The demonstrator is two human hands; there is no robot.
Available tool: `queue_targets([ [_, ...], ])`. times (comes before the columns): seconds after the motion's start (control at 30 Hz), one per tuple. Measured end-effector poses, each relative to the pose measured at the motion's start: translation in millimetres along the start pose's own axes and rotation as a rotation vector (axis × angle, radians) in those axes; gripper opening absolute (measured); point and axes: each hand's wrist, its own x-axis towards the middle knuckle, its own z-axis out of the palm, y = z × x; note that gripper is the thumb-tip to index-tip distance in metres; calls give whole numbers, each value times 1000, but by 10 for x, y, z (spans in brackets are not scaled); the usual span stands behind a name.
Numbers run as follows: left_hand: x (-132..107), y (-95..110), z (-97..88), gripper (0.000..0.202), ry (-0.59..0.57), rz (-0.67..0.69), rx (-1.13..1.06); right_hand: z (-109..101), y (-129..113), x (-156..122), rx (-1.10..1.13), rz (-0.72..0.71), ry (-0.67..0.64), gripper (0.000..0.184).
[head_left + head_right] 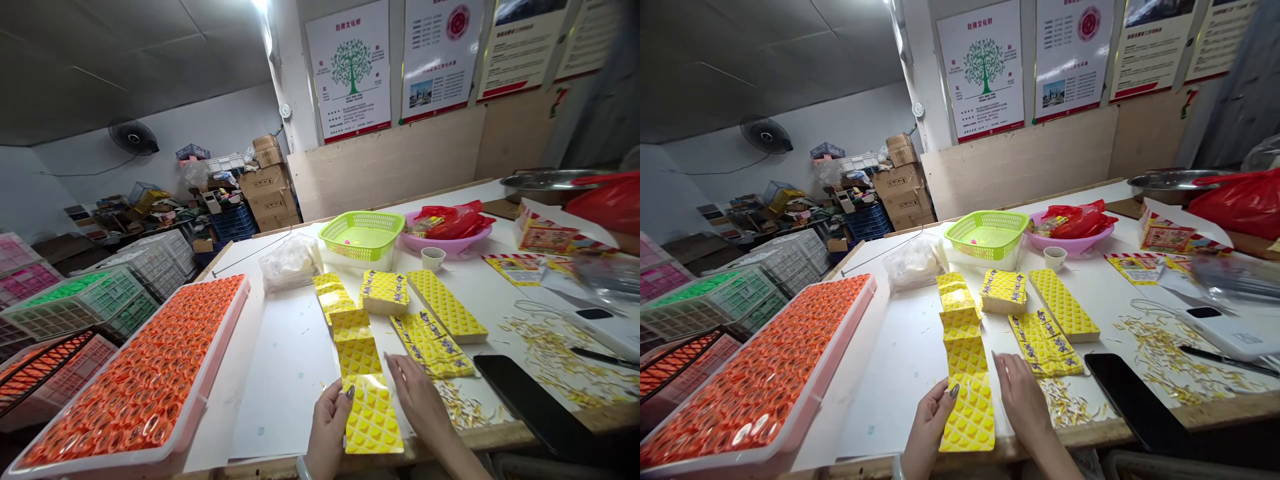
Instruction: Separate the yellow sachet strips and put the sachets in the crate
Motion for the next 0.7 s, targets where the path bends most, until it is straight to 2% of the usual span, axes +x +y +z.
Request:
queue_targets([
  [0.03,-11,-19,4,52,-7,-2,9,-13,-18,30,7,-21,15,49],
  [0.07,-21,-40,6,54,-18,-10,26,-14,-39,45,68,-12,-23,52],
  [0.17,-31,-62,-2,58,-40,-40,130,38,-104,16,311,64,-227,50],
  [0.3,80,59,-12,54,133,99,344,117,-173,-111,413,141,-358,39],
  [0.4,230,142,5,49,167,202,301,145,-225,-192,419,160,-445,40],
  [0.47,301,133,20,45,197,240,264,150,-253,-216,377,144,-432,42],
  [0.6,312,33,28,38,261,303,353,107,-277,-200,142,99,-304,44],
  [0.67,289,8,30,38,259,318,369,61,-286,-181,127,89,-322,44],
  [0.7,281,7,35,40,257,318,355,39,-291,-173,188,89,-366,44],
])
